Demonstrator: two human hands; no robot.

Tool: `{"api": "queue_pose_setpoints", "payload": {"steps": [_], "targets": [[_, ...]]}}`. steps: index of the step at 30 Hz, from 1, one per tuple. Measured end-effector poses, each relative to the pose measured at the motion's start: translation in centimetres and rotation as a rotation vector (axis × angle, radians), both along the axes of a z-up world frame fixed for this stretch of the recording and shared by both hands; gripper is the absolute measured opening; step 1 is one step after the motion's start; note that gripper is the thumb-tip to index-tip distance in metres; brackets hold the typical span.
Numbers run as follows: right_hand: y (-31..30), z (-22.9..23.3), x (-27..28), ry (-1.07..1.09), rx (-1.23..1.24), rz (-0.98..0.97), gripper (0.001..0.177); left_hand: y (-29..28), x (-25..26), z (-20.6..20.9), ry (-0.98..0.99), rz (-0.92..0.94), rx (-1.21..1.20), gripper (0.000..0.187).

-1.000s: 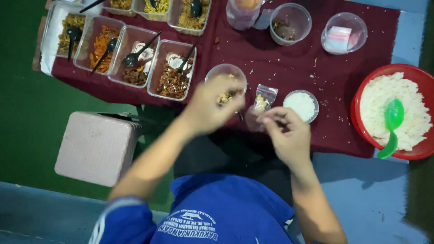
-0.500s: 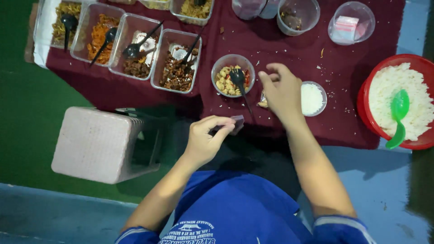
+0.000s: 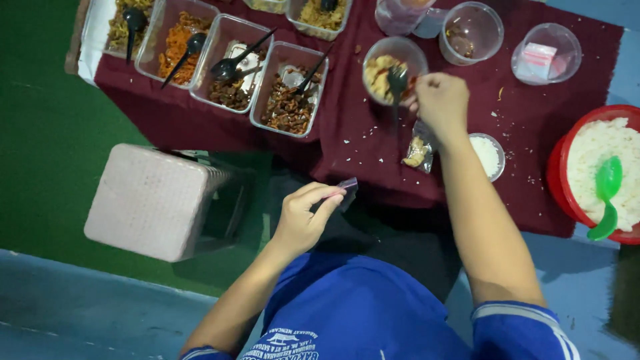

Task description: Portioning various food toppings into small plastic bags using spoons

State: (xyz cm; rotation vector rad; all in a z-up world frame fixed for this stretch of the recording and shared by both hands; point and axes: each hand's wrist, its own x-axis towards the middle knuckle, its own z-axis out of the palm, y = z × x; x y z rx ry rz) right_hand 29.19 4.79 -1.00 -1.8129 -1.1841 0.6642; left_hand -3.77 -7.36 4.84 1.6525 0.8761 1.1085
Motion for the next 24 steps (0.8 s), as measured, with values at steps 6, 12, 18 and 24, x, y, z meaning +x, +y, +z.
{"api": "queue_pose_setpoints", "payload": {"steps": [6, 12, 18, 24], "targets": [[1.6, 5.5, -0.8, -0.057, -0.266, -0.198, 0.024, 0.2, -1.0, -0.3, 0.108, 0.023, 0.044, 0.013], [1.9, 2.2, 1.1, 0.223, -0.170, -0.180, 0.017, 0.8, -1.1, -2.3, -0.050, 0.171, -0.288, 0.016], [-4.7, 7.4, -5.1, -0.421, 0.421, -0.273, 0.011, 2.3, -1.9, -2.7, -0.261, 0.229, -0.499, 0.019], [-5.4, 5.2, -14.9, -0.189, 0.256, 0.059, 0.011, 2.9, -2.2, -3.0, -0.316, 0.291, -0.473, 0.019]]}}
